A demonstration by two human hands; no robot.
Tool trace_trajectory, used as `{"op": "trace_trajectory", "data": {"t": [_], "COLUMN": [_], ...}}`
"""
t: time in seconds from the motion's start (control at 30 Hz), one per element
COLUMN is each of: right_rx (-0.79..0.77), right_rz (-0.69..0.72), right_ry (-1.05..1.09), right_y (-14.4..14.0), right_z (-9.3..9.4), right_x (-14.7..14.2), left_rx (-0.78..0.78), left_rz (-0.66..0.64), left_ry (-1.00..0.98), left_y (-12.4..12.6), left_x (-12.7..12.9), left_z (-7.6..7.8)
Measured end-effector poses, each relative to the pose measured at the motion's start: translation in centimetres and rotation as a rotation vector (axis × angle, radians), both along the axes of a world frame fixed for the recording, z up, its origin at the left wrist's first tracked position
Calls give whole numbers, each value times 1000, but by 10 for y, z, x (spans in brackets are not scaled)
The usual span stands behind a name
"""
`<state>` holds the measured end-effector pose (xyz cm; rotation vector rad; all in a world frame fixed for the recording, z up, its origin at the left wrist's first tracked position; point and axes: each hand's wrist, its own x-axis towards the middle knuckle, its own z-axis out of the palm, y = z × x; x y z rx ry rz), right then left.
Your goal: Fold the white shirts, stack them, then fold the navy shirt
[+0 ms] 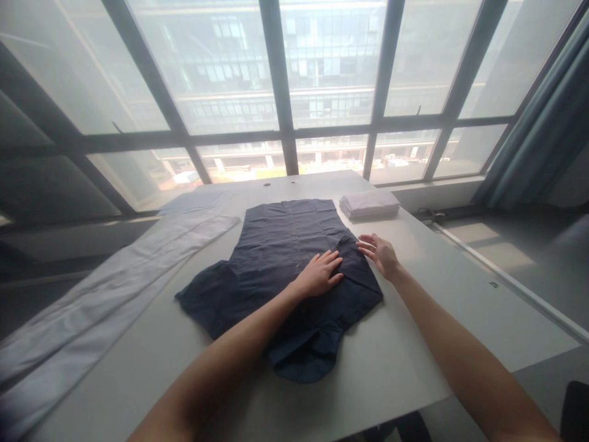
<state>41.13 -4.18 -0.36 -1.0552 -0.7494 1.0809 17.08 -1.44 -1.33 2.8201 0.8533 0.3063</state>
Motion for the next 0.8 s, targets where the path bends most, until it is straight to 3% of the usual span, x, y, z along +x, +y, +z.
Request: {"op": "trace_trajectory", "data": {"t": [0.13, 0.27, 0.33, 0.43, 0.53, 0.63, 0.8], "right_rx": [31, 100, 143, 158, 160, 164, 196], "right_rz": [20, 53, 144, 438, 768, 987, 1070], "right_ry": [-131, -366, -517, -734, -853, -956, -1129], "right_y": [-6, -13, -19, -33, -48, -59, -68], "right_z": [5, 16, 26, 41, 51, 53, 50], "right_x": [-4, -13, -21, -38, -54, -67, -84], "left_rx": [-6, -64, -133, -234, -281, -342, -260], "left_rz": [-93, -179, -186, -174, -158, -161, -182], "left_ry": [-54, -248, -327, -353, -274, -192, -120], "left_y": [3, 5, 1, -12, -34, -57, -83], "left_x": [-6, -23, -37, -67, -101, -135, -172], "left_z": [16, 52, 69, 85, 86, 78, 56]}}
